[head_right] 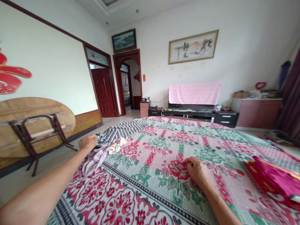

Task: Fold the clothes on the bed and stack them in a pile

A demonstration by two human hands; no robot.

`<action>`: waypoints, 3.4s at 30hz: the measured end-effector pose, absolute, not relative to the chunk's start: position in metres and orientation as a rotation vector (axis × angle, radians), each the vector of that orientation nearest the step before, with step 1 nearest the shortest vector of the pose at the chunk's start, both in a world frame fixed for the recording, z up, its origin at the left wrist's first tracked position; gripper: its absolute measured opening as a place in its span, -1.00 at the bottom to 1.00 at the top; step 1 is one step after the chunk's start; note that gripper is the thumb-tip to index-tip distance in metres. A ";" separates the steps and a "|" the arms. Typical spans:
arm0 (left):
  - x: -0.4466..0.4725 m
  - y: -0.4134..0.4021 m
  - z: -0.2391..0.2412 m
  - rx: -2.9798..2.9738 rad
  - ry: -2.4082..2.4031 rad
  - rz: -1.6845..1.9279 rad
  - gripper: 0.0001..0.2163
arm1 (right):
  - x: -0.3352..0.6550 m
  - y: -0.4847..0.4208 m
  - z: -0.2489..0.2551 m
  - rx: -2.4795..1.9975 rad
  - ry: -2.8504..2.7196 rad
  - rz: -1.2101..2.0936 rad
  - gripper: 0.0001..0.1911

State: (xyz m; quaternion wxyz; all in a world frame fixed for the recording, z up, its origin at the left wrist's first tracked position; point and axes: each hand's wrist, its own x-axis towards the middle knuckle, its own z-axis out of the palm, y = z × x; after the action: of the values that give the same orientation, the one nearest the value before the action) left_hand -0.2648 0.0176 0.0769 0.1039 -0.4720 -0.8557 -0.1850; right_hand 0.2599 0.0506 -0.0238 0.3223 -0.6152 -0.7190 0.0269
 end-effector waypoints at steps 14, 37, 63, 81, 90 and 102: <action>-0.016 0.016 0.047 -2.218 -1.807 -0.630 -0.67 | 0.265 0.051 -0.027 -1.565 -1.863 0.133 -0.73; -0.079 0.008 0.020 -2.350 -2.182 -0.495 -0.50 | 0.255 0.041 -0.028 -1.525 -1.979 0.100 -0.73; -0.090 0.028 -0.009 -2.248 -2.182 -0.304 -0.62 | 0.172 0.003 -0.031 -0.815 -2.234 0.186 -0.28; -0.101 0.036 -0.012 -2.344 -2.092 -0.392 -0.53 | 0.165 0.001 -0.022 -0.838 -2.382 0.133 -0.23; -0.133 0.016 0.028 -2.819 -2.076 -0.151 -0.31 | 0.162 -0.004 -0.019 -1.002 -2.375 0.165 -0.37; -0.071 0.011 0.031 -2.728 -2.094 -0.569 -0.84 | 0.162 0.001 -0.021 -1.047 -2.298 0.199 -0.42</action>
State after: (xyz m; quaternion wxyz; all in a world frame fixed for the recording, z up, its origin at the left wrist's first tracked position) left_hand -0.0714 0.0114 0.0311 -0.1714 -0.7711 -0.5918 -0.1608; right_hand 0.1619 0.0012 -0.0209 0.2998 -0.3943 -0.8655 0.0749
